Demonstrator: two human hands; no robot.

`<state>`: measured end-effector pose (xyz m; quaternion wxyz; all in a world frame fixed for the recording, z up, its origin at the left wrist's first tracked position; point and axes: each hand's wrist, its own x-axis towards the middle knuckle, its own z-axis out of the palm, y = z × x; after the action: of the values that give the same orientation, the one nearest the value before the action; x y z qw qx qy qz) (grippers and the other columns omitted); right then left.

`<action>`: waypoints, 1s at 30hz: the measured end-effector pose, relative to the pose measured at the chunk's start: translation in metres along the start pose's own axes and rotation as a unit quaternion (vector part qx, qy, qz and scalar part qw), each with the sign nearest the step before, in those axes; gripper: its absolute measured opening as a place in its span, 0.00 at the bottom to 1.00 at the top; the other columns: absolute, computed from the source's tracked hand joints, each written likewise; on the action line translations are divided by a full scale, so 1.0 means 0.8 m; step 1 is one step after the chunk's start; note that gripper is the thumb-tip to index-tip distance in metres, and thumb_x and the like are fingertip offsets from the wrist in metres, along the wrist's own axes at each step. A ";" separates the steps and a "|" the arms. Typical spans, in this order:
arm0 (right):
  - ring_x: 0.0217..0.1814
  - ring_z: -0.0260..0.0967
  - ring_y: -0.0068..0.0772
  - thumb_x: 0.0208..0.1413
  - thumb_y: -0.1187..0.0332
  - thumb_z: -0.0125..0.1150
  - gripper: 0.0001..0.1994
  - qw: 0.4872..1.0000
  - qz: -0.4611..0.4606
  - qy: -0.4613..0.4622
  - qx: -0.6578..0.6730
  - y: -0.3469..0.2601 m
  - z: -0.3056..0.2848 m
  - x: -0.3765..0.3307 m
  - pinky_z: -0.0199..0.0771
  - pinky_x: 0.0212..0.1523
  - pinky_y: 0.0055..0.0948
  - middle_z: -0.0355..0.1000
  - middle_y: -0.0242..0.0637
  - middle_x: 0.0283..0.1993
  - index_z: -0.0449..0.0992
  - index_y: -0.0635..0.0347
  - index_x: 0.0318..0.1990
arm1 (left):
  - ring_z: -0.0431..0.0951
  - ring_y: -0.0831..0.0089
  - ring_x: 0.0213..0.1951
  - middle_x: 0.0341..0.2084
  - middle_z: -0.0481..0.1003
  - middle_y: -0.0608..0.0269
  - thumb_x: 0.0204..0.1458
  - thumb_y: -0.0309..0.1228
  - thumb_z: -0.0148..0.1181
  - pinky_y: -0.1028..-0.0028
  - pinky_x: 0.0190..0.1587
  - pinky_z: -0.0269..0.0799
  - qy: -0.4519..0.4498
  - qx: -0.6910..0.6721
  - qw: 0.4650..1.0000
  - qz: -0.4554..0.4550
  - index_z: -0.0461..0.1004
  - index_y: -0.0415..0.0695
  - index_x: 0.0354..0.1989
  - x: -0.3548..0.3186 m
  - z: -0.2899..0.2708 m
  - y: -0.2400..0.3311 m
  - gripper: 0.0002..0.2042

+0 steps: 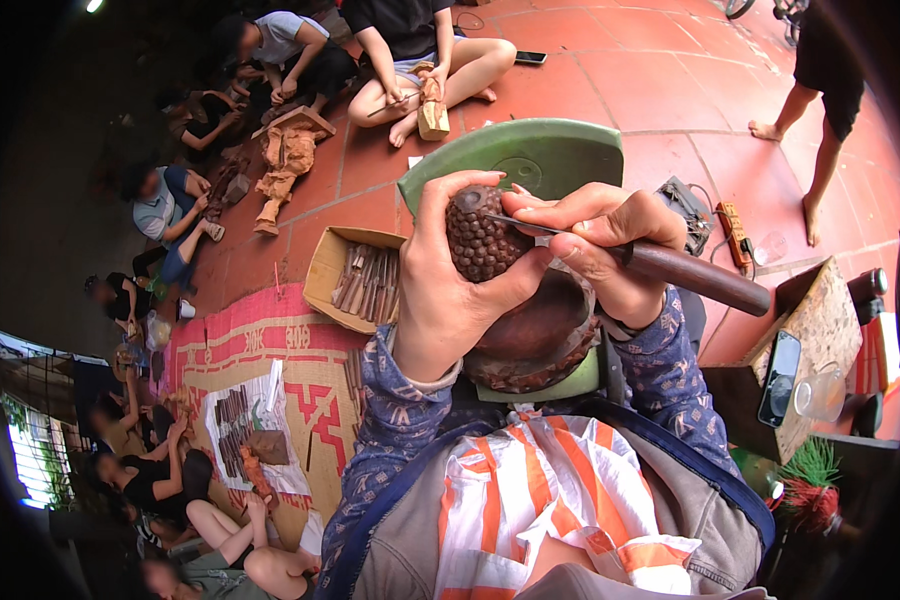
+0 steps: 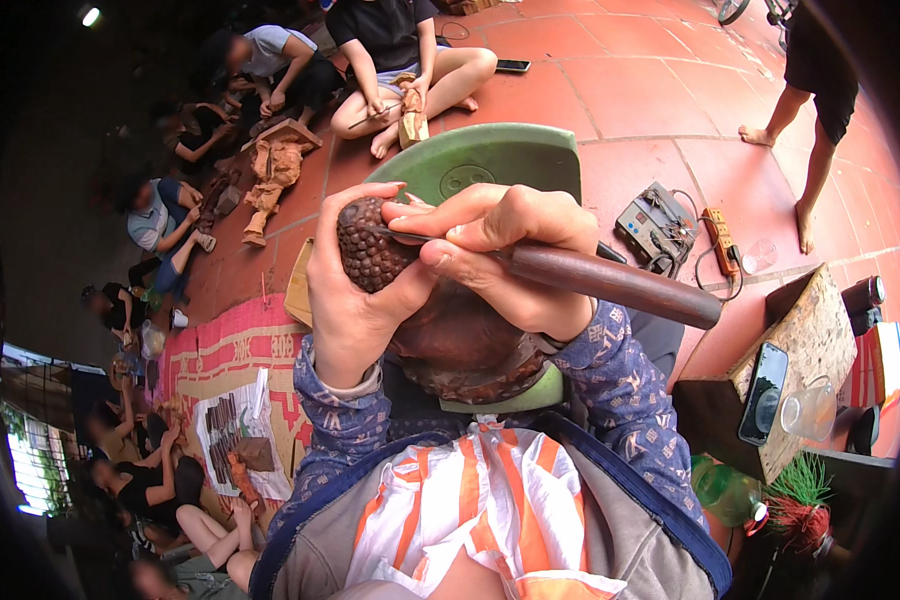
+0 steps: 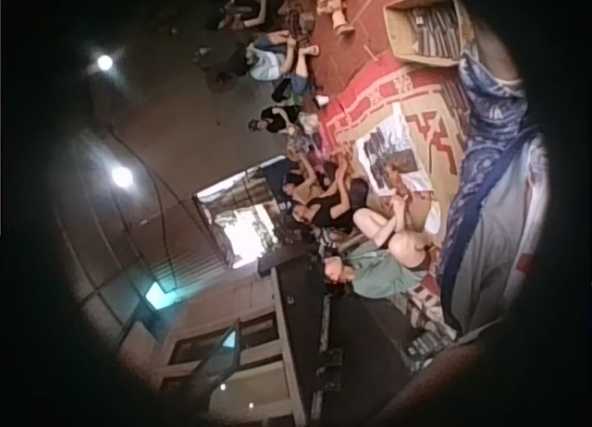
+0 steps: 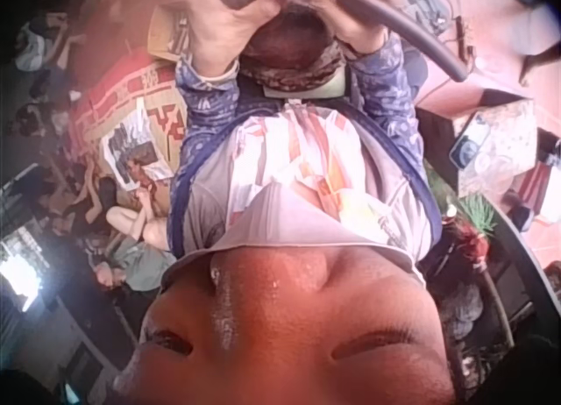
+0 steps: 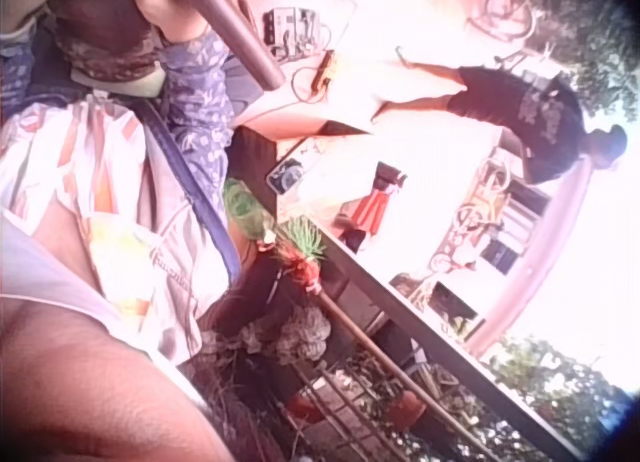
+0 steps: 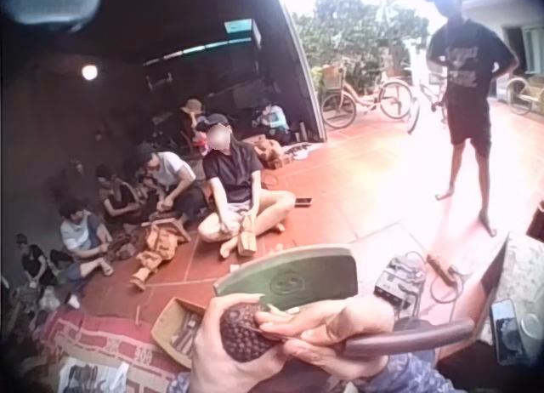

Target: The person carves a wooden Buddha statue using a chisel and mallet. They hold the statue in their left hand and repeatedly tap the chisel with the mallet to refine the details of the head and hair.

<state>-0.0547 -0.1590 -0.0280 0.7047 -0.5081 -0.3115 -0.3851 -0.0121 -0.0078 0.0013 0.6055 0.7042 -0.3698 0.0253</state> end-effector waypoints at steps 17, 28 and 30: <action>0.47 0.76 0.55 0.50 0.84 0.62 0.14 1.000 0.010 -0.003 -0.014 -0.019 0.005 0.001 0.79 0.46 0.43 0.74 0.65 0.39 0.60 0.65 0.25 | 0.78 0.72 0.39 0.37 0.76 0.56 0.41 0.25 0.70 0.74 0.43 0.74 -0.013 -0.002 1.000 0.003 0.65 0.41 0.50 0.002 -0.002 -0.001 0.26; 0.46 0.77 0.50 0.50 0.84 0.62 0.15 0.992 0.006 -0.004 -0.125 -0.029 0.013 0.007 0.79 0.43 0.36 0.75 0.63 0.39 0.59 0.64 0.25 | 0.78 0.71 0.38 0.35 0.76 0.56 0.40 0.27 0.72 0.72 0.42 0.74 0.001 -0.011 1.000 0.012 0.65 0.41 0.50 0.001 -0.001 -0.008 0.27; 0.45 0.77 0.49 0.49 0.83 0.63 0.15 0.988 -0.005 -0.012 -0.152 -0.032 0.015 0.008 0.79 0.42 0.35 0.75 0.62 0.38 0.59 0.64 0.24 | 0.79 0.71 0.38 0.35 0.76 0.56 0.40 0.28 0.72 0.72 0.42 0.74 0.003 -0.003 1.000 0.019 0.65 0.41 0.50 0.001 -0.002 -0.009 0.28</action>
<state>-0.0741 -0.1535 -0.0070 0.6136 -0.6122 -0.2600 -0.4255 -0.0070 -0.0067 -0.0043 0.6082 0.6949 -0.3817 0.0380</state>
